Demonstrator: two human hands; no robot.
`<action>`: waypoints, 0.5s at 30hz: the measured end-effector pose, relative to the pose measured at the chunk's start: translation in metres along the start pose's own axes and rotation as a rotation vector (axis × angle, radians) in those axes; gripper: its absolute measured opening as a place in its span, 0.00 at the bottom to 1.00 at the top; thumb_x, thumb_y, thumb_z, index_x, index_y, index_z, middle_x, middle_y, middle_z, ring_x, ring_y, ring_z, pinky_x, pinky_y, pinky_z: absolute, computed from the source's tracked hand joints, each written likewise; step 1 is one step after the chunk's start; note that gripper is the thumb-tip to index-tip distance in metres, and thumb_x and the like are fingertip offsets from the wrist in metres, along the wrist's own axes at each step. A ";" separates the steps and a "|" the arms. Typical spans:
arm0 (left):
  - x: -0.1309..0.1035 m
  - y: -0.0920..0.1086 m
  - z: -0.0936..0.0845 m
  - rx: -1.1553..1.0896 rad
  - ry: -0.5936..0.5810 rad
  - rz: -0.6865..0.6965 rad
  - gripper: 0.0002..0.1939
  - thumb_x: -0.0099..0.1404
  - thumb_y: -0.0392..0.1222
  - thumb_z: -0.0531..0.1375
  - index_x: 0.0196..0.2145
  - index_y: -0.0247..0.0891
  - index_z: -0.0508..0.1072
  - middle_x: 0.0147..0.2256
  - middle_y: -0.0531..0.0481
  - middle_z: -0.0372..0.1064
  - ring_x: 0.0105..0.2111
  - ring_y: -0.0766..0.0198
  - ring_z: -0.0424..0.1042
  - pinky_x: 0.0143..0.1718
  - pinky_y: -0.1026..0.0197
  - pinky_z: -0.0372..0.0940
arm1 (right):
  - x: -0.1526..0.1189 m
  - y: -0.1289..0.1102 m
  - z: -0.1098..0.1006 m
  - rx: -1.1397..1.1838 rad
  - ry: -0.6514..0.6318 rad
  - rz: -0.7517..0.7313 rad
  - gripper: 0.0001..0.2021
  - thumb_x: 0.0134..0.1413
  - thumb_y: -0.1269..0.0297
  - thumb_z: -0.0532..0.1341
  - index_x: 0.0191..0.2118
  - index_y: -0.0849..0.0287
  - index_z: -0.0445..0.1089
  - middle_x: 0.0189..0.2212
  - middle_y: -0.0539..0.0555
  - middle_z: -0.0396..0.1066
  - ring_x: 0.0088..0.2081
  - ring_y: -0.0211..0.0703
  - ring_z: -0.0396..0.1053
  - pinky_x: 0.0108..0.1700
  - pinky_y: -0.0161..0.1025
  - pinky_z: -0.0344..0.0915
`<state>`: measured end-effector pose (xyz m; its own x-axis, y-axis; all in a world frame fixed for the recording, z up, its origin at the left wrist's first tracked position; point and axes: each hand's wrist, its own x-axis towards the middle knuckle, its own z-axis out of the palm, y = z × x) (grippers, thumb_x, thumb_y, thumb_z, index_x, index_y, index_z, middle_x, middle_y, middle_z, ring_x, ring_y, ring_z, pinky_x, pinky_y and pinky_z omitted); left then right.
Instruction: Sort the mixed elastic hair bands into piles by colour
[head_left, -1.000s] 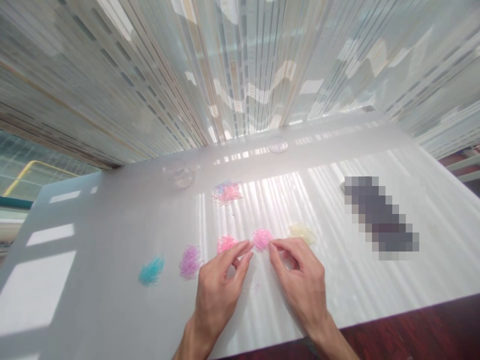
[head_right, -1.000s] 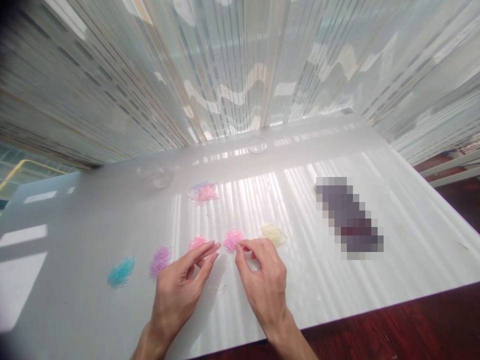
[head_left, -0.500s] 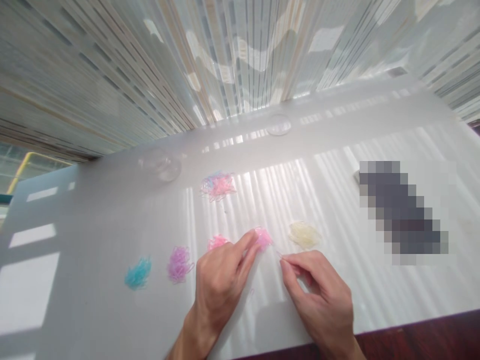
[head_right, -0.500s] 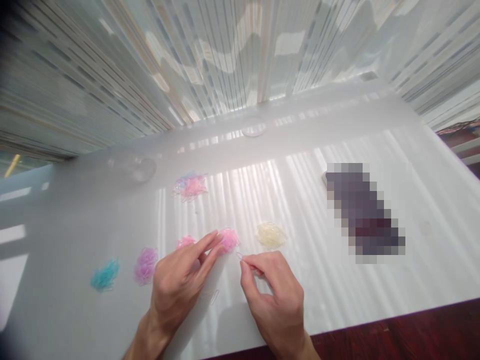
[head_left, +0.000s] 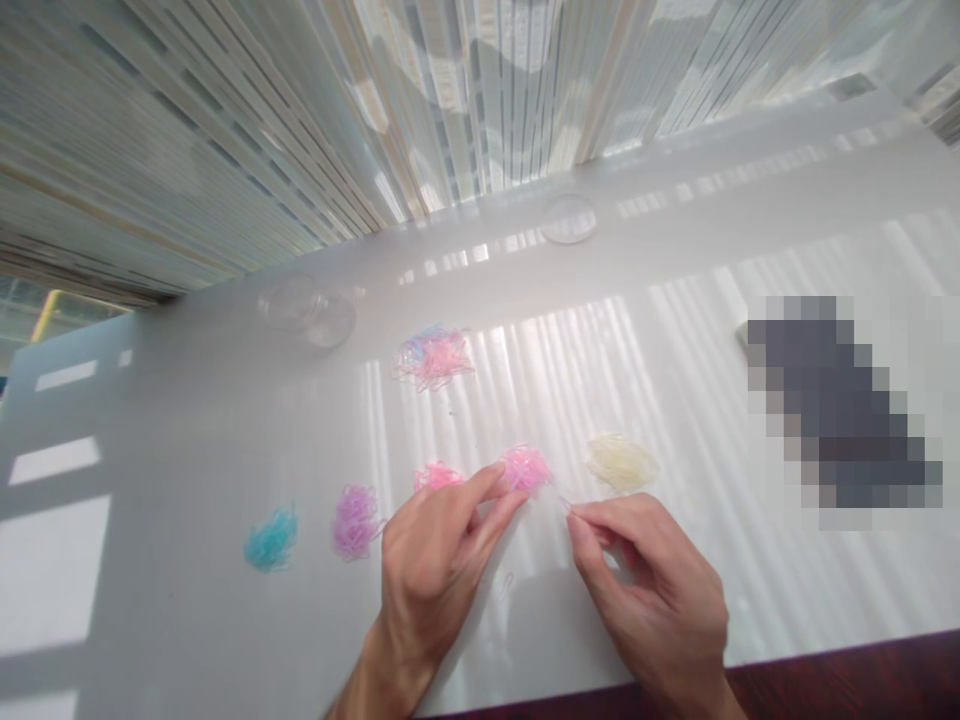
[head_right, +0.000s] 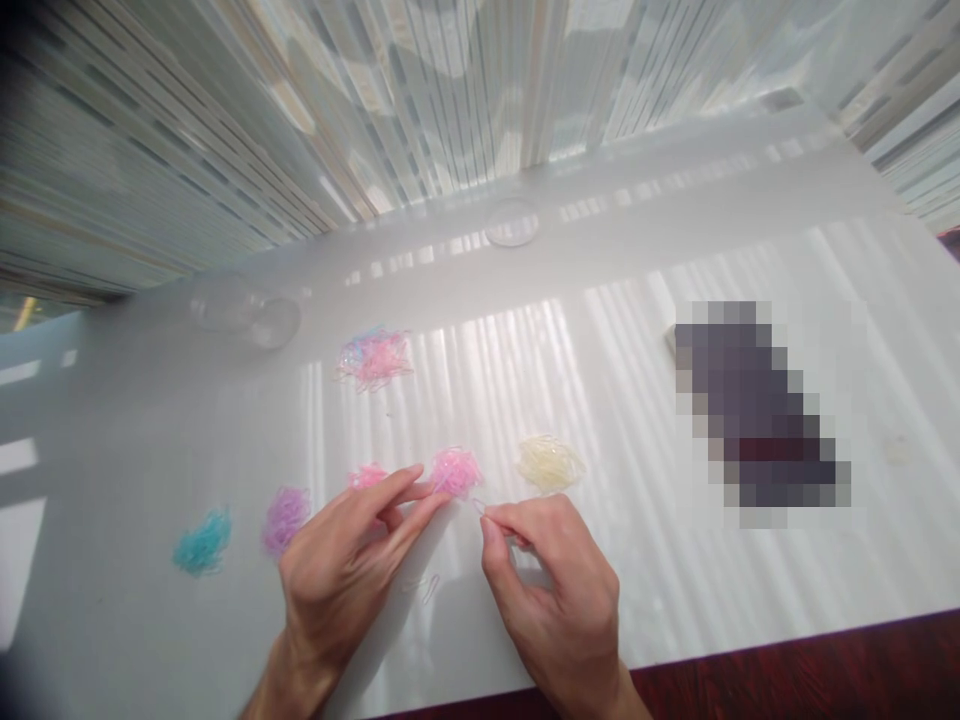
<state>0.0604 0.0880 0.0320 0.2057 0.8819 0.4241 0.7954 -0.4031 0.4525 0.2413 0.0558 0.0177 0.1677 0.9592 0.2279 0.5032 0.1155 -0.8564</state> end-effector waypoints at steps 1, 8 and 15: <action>0.000 0.000 0.000 -0.002 -0.001 -0.005 0.13 0.66 0.36 0.70 0.48 0.38 0.76 0.30 0.54 0.80 0.21 0.68 0.72 0.29 0.62 0.68 | 0.000 0.000 0.000 0.000 -0.006 0.001 0.06 0.61 0.73 0.65 0.39 0.53 0.75 0.29 0.48 0.75 0.29 0.39 0.72 0.30 0.36 0.70; 0.001 0.002 0.001 -0.011 -0.003 -0.035 0.13 0.65 0.35 0.70 0.47 0.37 0.76 0.31 0.54 0.81 0.22 0.69 0.73 0.29 0.63 0.69 | 0.002 -0.001 0.000 -0.026 -0.021 -0.007 0.06 0.62 0.73 0.65 0.39 0.54 0.75 0.29 0.48 0.75 0.30 0.38 0.72 0.32 0.36 0.69; -0.005 0.003 -0.029 0.122 0.137 -0.046 0.12 0.62 0.35 0.73 0.42 0.40 0.78 0.27 0.57 0.80 0.20 0.68 0.73 0.27 0.62 0.71 | 0.002 0.000 0.001 -0.066 -0.023 -0.024 0.06 0.62 0.73 0.65 0.39 0.53 0.74 0.29 0.48 0.75 0.30 0.39 0.72 0.32 0.37 0.68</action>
<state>0.0452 0.0759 0.0538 0.0949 0.8539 0.5118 0.8670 -0.3235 0.3791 0.2408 0.0574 0.0180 0.1353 0.9621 0.2369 0.5622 0.1224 -0.8179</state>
